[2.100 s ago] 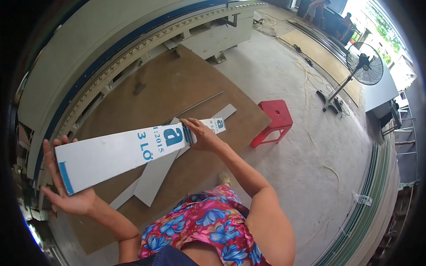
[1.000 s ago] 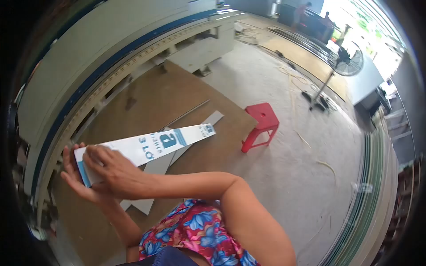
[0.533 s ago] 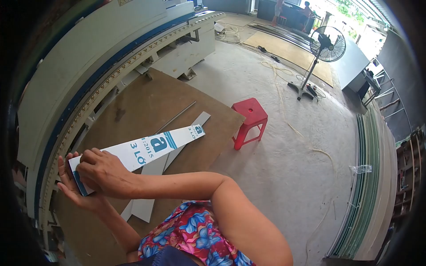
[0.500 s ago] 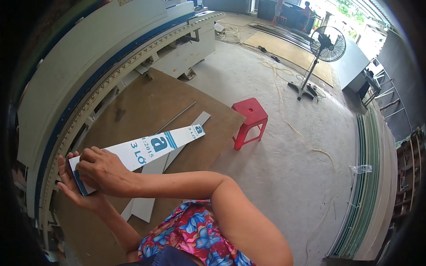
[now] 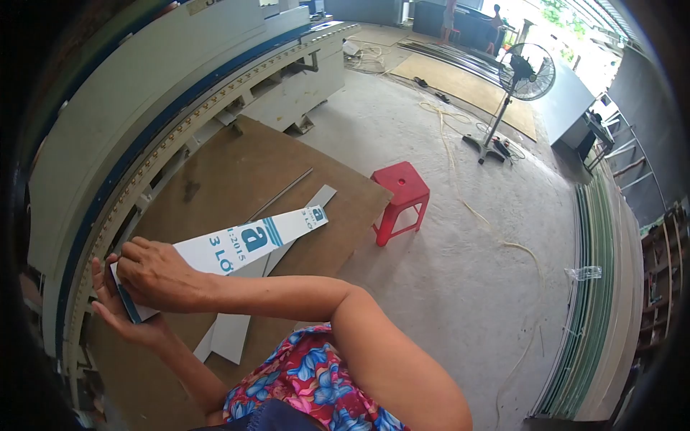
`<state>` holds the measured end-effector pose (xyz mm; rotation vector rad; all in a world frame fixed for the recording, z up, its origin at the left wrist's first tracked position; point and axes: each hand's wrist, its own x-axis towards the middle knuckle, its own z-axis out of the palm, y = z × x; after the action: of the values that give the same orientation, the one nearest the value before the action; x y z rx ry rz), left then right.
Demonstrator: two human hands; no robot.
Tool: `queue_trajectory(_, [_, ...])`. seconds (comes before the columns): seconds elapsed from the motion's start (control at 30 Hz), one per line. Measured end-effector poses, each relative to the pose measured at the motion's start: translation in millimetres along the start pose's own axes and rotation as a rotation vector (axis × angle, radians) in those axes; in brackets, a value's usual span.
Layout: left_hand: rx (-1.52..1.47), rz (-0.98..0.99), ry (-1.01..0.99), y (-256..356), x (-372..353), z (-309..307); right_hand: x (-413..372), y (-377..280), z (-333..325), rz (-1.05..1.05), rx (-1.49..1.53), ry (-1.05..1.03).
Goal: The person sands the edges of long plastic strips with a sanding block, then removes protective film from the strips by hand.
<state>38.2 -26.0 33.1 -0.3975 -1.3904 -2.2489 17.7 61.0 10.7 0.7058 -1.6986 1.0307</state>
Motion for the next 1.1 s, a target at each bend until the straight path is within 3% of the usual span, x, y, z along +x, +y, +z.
queue_trajectory(0.2, [0.025, 0.0, 0.008, 2.5, -1.3, 6.5, -3.4, -1.5, -5.5, -0.069, 0.007, 0.003])
queue_trajectory(0.43, [-0.023, 0.006, -0.04, 0.7, -1.2, 6.6, -4.8, -18.1, -15.3, 0.153, 0.085, 0.081])
queue_trajectory(0.6, [-0.12, 0.088, -0.146, -14.6, 8.4, -4.8, -2.2, -6.0, -16.7, 0.12, 0.16, 0.06])
queue_trajectory(0.67, [-0.157, 0.154, -0.304, -24.6, 18.1, -17.9, 0.9, -5.4, -20.9, 0.086, 0.128, 0.035])
queue_trajectory(1.1, [-0.163, 0.07, -0.241, -15.0, 12.0, -12.4, -15.7, -4.6, -18.7, 0.087, 0.162, -0.06])
